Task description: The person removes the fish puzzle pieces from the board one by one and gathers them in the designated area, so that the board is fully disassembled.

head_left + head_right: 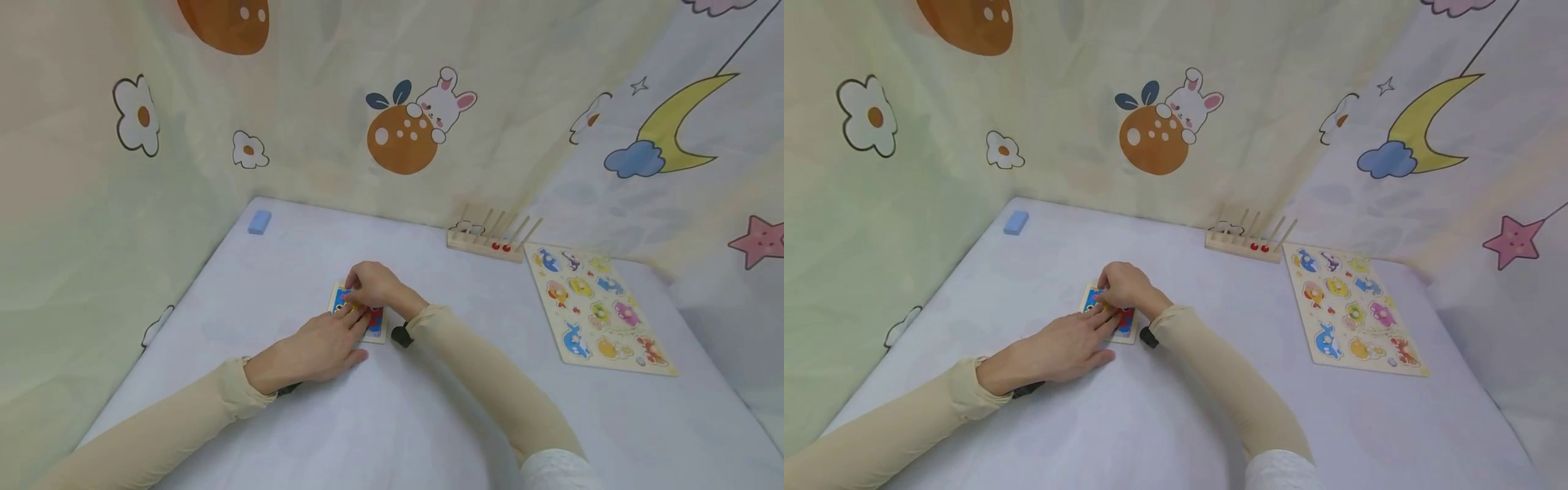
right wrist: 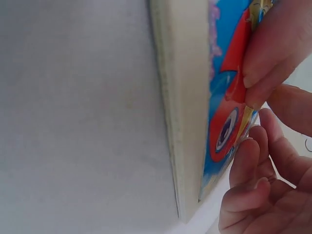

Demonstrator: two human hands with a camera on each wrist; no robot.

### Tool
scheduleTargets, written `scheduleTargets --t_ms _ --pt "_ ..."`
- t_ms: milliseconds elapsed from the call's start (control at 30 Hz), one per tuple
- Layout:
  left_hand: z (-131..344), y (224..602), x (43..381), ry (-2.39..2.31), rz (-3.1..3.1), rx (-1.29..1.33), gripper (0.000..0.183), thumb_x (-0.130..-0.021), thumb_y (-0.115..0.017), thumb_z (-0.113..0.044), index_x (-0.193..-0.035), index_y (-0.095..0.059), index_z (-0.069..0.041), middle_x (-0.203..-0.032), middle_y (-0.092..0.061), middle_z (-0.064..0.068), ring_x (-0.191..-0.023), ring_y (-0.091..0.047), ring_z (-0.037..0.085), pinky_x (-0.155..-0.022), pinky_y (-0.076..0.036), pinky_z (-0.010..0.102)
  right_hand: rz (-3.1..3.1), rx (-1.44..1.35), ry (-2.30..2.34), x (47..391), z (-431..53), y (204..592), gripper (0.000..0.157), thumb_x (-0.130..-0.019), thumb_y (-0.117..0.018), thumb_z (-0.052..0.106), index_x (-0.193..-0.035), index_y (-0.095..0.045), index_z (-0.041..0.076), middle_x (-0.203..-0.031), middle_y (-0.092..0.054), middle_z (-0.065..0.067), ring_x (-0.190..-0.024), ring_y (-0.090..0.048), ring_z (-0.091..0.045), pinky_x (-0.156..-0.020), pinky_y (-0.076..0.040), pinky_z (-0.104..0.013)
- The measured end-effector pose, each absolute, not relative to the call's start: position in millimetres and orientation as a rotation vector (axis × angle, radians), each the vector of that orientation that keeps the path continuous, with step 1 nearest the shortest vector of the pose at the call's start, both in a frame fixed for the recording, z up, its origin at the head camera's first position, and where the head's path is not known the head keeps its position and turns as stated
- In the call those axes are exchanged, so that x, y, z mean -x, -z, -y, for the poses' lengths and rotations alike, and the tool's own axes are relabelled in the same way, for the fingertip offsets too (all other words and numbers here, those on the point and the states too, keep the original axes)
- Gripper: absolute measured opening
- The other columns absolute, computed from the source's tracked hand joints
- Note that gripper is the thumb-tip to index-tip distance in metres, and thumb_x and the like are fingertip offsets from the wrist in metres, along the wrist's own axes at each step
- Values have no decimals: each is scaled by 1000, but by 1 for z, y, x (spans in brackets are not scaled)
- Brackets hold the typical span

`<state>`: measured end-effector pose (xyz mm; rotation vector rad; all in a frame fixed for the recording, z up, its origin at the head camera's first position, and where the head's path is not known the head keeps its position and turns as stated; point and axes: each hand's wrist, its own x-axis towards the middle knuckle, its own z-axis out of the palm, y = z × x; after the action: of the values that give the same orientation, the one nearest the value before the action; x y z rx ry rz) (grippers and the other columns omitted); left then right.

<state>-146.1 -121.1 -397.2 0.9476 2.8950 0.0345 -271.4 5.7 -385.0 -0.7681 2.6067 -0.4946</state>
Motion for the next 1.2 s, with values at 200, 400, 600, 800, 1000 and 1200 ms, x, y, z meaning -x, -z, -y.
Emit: scheduleTargets --t_ms 200,400,600,800,1000,1200 --pt "121 397 146 -28 -2900 -970 65 -104 -57 -38 -150 -45 7 -159 -43 23 -148 -43 40 -109 -49 46 -2614 736 484 271 -4 388 23 -95 -74 27 -110 -71 11 -107 -66 -2 -96 -57 -16 -92 -50 -32" --pt "121 398 146 -42 -2898 -961 65 -104 -57 -37 -149 -46 7 -158 -44 23 -147 -44 40 -109 -49 46 -2621 737 502 270 -3 386 22 -94 -76 25 -108 -70 11 -109 -67 -3 -97 -58 -17 -93 -51 -32" --pt "121 399 147 -44 -2897 -950 65 -104 -57 -38 -149 -46 6 -158 -45 23 -147 -45 40 -108 -50 46 -2621 744 569 270 -4 385 20 -92 -78 22 -106 -70 10 -105 -70 -4 -95 -61 -17 -90 -53 -30" --pt "120 399 148 -54 -2892 -940 66 -104 -57 -40 -149 -46 6 -157 -46 23 -146 -45 40 -106 -51 46 -2614 764 618 270 -5 386 21 -91 -79 21 -109 -73 10 -104 -71 -3 -94 -61 -16 -90 -53 -29" --pt "120 398 147 -37 -2907 -965 65 -103 -58 -38 -148 -47 7 -156 -47 24 -145 -47 41 -105 -52 46 -2618 770 610 269 -5 385 19 -91 -79 19 -108 -75 10 -104 -73 -2 -95 -63 -16 -92 -53 -31" --pt "119 397 146 -10 -2912 -962 65 -103 -59 -38 -148 -47 7 -157 -46 23 -144 -48 40 -105 -52 47 -2619 782 596 269 -4 384 18 -92 -78 19 -106 -71 12 -103 -72 -2 -92 -63 -16 -90 -53 -32"
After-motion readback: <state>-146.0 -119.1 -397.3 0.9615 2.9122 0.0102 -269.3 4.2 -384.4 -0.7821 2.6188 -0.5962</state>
